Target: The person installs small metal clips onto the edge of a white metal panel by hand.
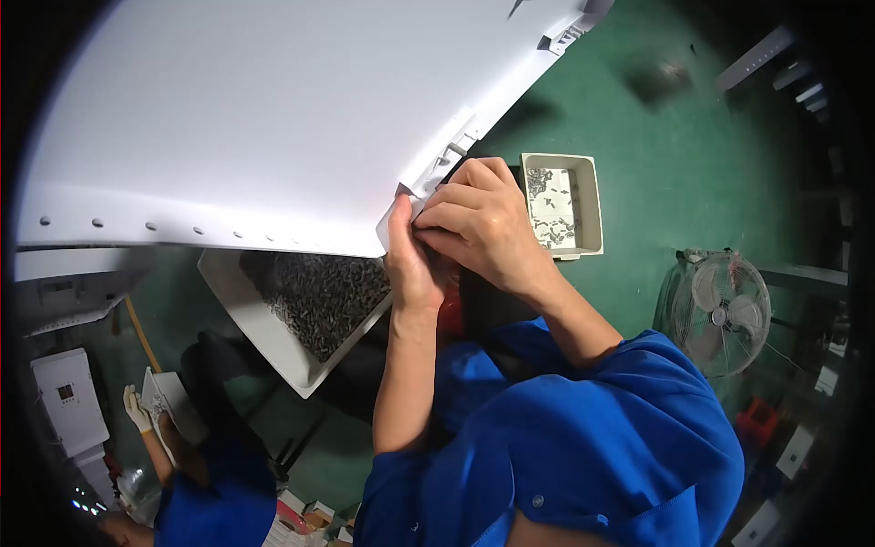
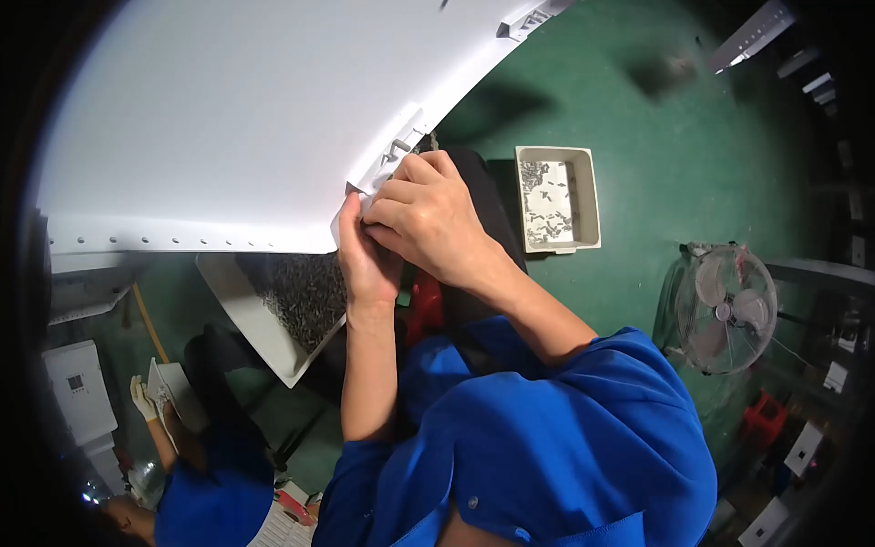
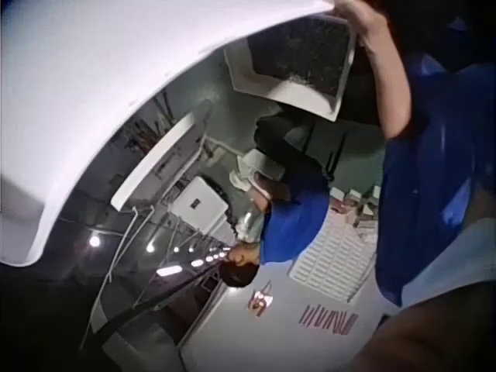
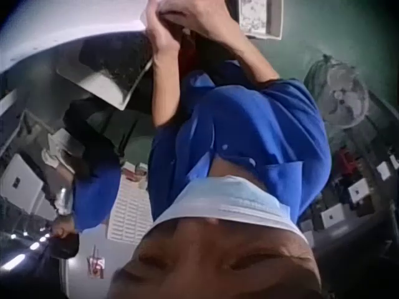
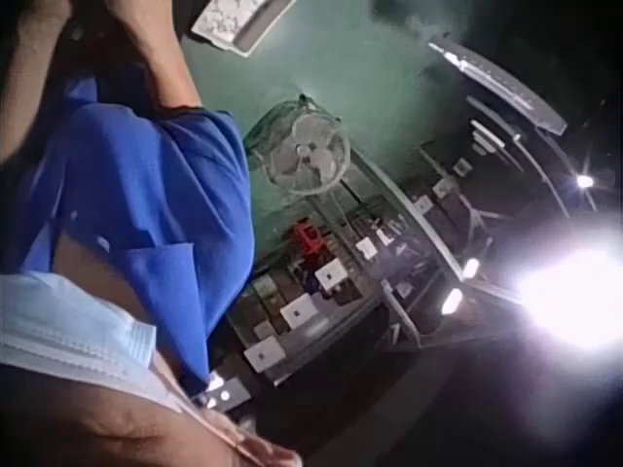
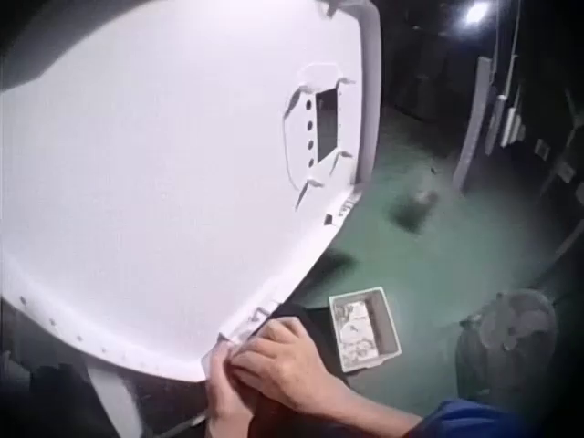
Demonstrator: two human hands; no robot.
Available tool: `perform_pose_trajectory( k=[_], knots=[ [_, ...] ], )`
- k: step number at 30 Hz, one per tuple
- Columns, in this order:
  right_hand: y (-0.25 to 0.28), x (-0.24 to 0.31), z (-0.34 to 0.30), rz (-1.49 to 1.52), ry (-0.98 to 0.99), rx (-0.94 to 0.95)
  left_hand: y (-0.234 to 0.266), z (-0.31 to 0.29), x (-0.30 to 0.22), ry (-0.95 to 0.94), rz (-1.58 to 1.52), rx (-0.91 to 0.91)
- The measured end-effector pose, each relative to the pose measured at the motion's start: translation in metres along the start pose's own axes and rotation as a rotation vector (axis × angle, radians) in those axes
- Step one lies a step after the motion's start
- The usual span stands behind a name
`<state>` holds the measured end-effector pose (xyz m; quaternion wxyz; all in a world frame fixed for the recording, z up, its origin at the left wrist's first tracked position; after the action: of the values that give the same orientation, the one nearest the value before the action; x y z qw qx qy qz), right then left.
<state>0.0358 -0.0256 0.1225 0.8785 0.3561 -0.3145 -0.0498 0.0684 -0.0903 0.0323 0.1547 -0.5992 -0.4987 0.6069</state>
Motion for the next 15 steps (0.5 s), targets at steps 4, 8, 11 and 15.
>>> perform_pose_trajectory(
  k=[4, 8, 11, 15],
  knots=[
    [0.001, -0.002, -0.001, -0.112, -0.023, 0.169, -0.001, 0.002, 0.011, 0.055, 0.018, 0.001],
    [0.024, -0.015, -0.005, 0.182, -0.047, 0.004, -0.005, 0.002, 0.017, 0.089, -0.001, 0.006],
    [0.050, -0.034, -0.008, 0.175, -0.212, -0.185, -0.010, 0.006, 0.014, 0.013, 0.259, 0.018],
    [0.062, -0.042, -0.006, 0.050, -0.201, -0.225, -0.014, 0.006, 0.020, 0.024, 0.346, -0.013]
  ],
)
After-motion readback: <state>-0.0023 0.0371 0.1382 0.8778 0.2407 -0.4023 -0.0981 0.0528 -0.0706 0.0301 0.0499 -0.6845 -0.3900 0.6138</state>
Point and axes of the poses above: each hand's wrist, its own z-axis towards the middle knuckle, its own y-axis out of the back of the hand, x = y × z, the point moved 8 cm from there along z, towards the middle knuckle, and after that the axes turned 7 degrees about -y, right-handed, at the moved point
